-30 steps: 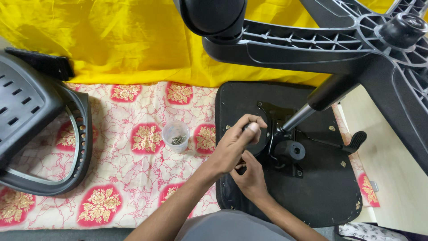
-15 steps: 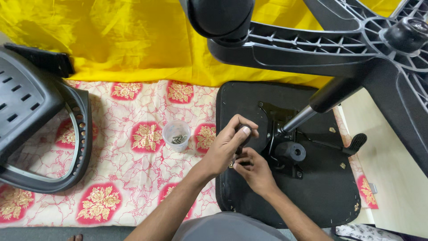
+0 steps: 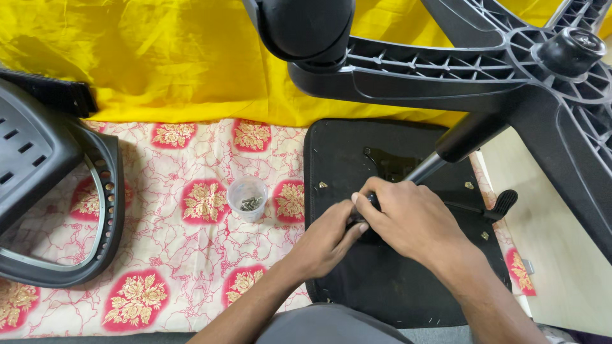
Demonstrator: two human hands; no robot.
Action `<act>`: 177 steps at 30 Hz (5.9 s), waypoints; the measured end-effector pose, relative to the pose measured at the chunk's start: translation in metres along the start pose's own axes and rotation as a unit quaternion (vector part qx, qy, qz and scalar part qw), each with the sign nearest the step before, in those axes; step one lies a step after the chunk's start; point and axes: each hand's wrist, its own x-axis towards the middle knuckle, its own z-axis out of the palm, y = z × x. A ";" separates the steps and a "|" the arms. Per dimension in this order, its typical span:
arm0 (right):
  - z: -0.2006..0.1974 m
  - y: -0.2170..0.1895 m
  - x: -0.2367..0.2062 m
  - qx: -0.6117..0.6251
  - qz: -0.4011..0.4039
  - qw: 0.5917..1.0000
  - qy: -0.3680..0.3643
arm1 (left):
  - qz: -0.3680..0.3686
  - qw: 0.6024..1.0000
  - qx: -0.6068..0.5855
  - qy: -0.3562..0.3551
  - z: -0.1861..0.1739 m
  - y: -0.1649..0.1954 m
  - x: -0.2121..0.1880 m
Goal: The person works on an office chair turned upside down on a bed, using a screwdriver to drive screws into the seat mounting plate. They pick screws one at a time from a small plastic cup and tighten them into the plate holes by hand and with the screwdriver.
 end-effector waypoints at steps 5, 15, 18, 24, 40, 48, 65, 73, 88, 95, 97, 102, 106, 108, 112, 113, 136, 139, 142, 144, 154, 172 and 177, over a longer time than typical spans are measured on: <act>-0.003 -0.012 -0.004 -0.021 -0.017 1.000 -0.008 | -0.058 0.993 0.101 -0.036 -0.010 -0.035 -0.033; -0.006 -0.009 0.000 -0.055 -0.155 0.983 -0.084 | -0.050 0.993 0.102 -0.032 -0.013 -0.063 -0.025; -0.001 -0.007 0.004 -0.029 -0.208 0.975 -0.067 | -0.039 0.991 0.125 -0.019 -0.012 -0.061 -0.027; -0.001 0.001 0.006 0.045 -0.135 0.987 -0.078 | -0.016 0.986 0.166 -0.013 -0.011 -0.063 -0.025; 0.012 0.021 0.038 -0.074 -0.048 0.995 0.046 | -0.055 0.985 0.163 0.009 -0.008 -0.058 -0.025; 0.011 0.012 0.040 -0.036 -0.091 0.995 0.009 | -0.090 0.985 0.148 0.004 -0.007 -0.056 -0.024; 0.016 -0.032 0.035 0.118 -0.216 0.969 0.005 | -0.100 0.982 0.161 -0.018 -0.011 -0.062 -0.017; 0.021 -0.029 0.029 0.137 -0.217 0.964 0.062 | -0.090 0.986 0.134 -0.034 -0.014 -0.058 -0.015; 0.013 -0.016 0.013 0.223 -0.267 0.937 -0.034 | -0.021 0.988 0.150 -0.010 -0.009 -0.069 -0.027; 0.032 -0.009 0.019 0.305 -0.334 0.890 -0.055 | 0.010 0.990 0.143 0.019 -0.009 -0.075 -0.030; 0.041 -0.005 0.023 0.365 -0.355 0.858 -0.060 | -0.027 0.989 0.142 0.002 -0.011 -0.075 -0.028; 0.066 0.009 0.030 0.588 -0.255 0.767 -0.038 | -0.020 0.990 0.124 -0.064 -0.022 -0.072 -0.021; 0.083 0.021 0.047 0.698 -0.202 0.687 0.017 | -0.071 0.987 0.105 -0.100 -0.027 -0.068 -0.018; 0.088 0.027 0.056 0.711 -0.198 0.674 0.036 | -0.065 0.987 0.105 -0.098 -0.028 -0.066 -0.018; 0.089 0.034 0.067 0.685 -0.219 0.691 0.067 | -0.085 0.985 0.118 -0.096 -0.027 -0.064 -0.019; 0.086 0.035 0.068 0.662 -0.213 0.716 0.066 | -0.087 0.984 0.120 -0.095 -0.026 -0.064 -0.019; -0.001 -0.001 0.040 0.067 -0.133 0.989 -0.026 | -0.068 0.986 0.152 0.017 0.003 -0.066 -0.036; 0.002 -0.005 0.043 0.080 -0.161 0.983 -0.027 | -0.073 0.986 0.147 0.000 0.000 -0.067 -0.035; 0.004 -0.009 0.046 0.095 -0.155 0.982 -0.044 | -0.082 0.986 0.148 -0.011 -0.002 -0.068 -0.032; 0.007 -0.012 0.045 0.100 -0.168 0.980 -0.033 | -0.084 0.986 0.146 -0.008 -0.002 -0.068 -0.032; 0.008 -0.006 0.032 0.111 -0.192 0.975 -0.003 | -0.093 0.985 0.143 0.001 -0.001 -0.064 -0.032; -0.001 0.008 0.024 0.138 -0.292 0.944 -0.075 | -0.061 0.984 0.164 0.025 0.003 -0.060 -0.041; 0.020 0.022 0.041 0.280 -0.292 0.914 -0.008 | -0.086 0.982 0.165 0.016 0.001 -0.060 -0.037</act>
